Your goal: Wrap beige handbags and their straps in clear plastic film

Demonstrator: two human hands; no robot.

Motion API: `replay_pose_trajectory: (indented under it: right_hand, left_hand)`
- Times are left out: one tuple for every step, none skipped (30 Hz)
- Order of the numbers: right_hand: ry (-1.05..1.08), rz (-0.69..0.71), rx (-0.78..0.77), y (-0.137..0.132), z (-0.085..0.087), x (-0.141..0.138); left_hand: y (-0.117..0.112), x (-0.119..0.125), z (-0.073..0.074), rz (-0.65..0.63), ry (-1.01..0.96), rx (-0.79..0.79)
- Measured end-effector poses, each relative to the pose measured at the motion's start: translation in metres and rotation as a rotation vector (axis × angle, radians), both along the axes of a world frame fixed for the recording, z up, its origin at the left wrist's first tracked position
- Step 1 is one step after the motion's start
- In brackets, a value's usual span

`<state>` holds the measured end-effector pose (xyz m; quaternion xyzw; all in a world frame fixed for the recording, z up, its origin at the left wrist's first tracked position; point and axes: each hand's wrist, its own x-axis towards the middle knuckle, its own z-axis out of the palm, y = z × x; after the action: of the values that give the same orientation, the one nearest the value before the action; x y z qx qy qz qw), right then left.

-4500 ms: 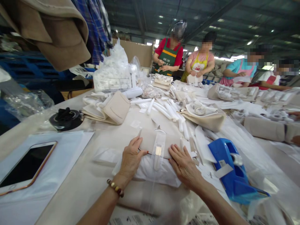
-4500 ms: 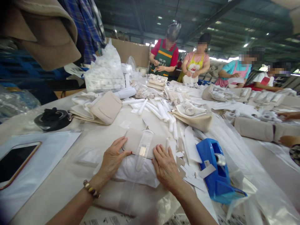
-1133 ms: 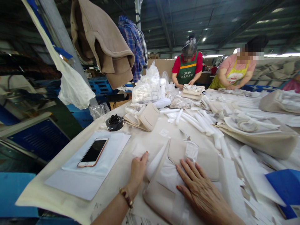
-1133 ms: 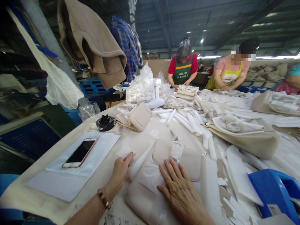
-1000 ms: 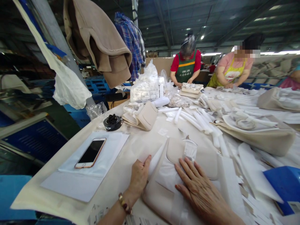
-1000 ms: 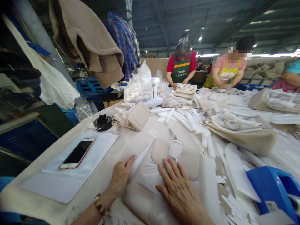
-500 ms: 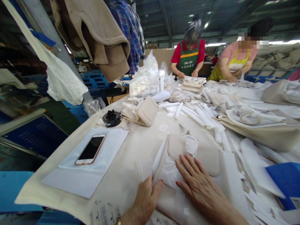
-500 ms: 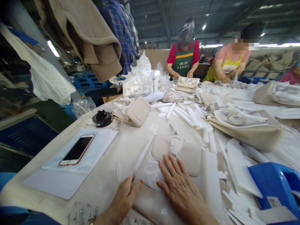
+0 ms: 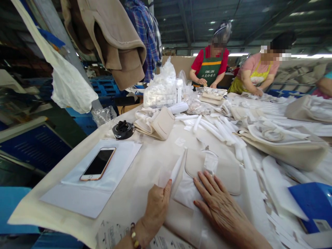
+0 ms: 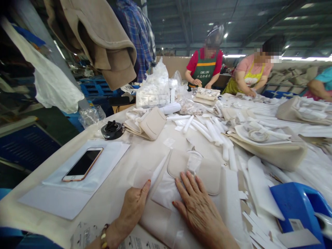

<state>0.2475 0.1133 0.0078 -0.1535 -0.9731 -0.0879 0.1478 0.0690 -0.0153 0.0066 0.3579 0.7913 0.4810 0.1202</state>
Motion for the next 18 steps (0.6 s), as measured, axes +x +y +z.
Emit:
replay_pose_trajectory:
  right_hand:
    - [0.000, -0.001, 0.000, 0.000, 0.000, 0.000]
    - [-0.003, -0.002, 0.003, 0.000, 0.000, 0.000]
    - [-0.008, -0.002, 0.007, 0.000, 0.000, -0.001]
    - [-0.014, -0.003, 0.010, -0.001, 0.001, -0.001]
    - [-0.020, -0.005, 0.014, -0.001, 0.002, 0.000]
    - [-0.026, -0.005, 0.016, -0.001, 0.003, 0.000]
    - [-0.031, -0.004, 0.014, -0.001, 0.004, 0.000]
    - [-0.033, -0.004, 0.009, -0.001, 0.005, 0.000]
    - [-0.036, -0.003, 0.000, -0.002, 0.006, 0.000]
    - [-0.040, -0.002, -0.013, -0.002, 0.007, 0.001]
    - [-0.044, 0.000, -0.029, -0.003, 0.008, 0.001]
    - [-0.048, 0.000, -0.049, -0.003, 0.008, 0.001]
    - [-0.046, -0.001, -0.068, -0.003, 0.008, 0.001]
    - [-0.034, -0.001, -0.085, -0.003, 0.008, 0.001]
    - [-0.016, 0.001, -0.099, -0.002, 0.007, 0.002]
    - [0.004, 0.003, -0.114, 0.000, 0.006, 0.003]
    - [0.019, 0.013, -0.137, 0.002, 0.006, 0.004]
    - [0.032, 0.032, -0.172, 0.004, 0.007, 0.007]
  left_hand:
    - [0.000, 0.001, -0.002, -0.027, 0.117, 0.035]
    - [0.000, 0.002, -0.003, -0.060, 0.239, 0.063]
    - [0.001, 0.004, -0.005, -0.095, 0.348, 0.085]
    - [0.002, 0.005, -0.006, -0.125, 0.426, 0.106]
    - [0.005, 0.008, -0.007, -0.151, 0.476, 0.122]
    - [0.007, 0.010, -0.008, -0.172, 0.533, 0.136]
    - [0.010, 0.013, -0.009, -0.187, 0.619, 0.145]
    - [0.012, 0.016, -0.010, -0.194, 0.730, 0.148]
    - [0.015, 0.019, -0.010, -0.193, 0.854, 0.144]
    - [0.016, 0.022, -0.011, -0.186, 0.978, 0.128]
    - [0.018, 0.024, -0.012, -0.180, 1.085, 0.104]
    - [0.018, 0.025, -0.012, -0.177, 1.161, 0.076]
    - [0.019, 0.026, -0.013, -0.179, 1.196, 0.050]
    - [0.019, 0.026, -0.014, -0.184, 1.219, 0.031]
    - [0.019, 0.027, -0.015, -0.193, 1.236, 0.017]
    - [0.019, 0.027, -0.016, -0.203, 1.251, 0.013]
    - [0.019, 0.026, -0.017, -0.215, 1.265, 0.011]
    - [0.020, 0.026, -0.017, -0.225, 1.277, 0.008]
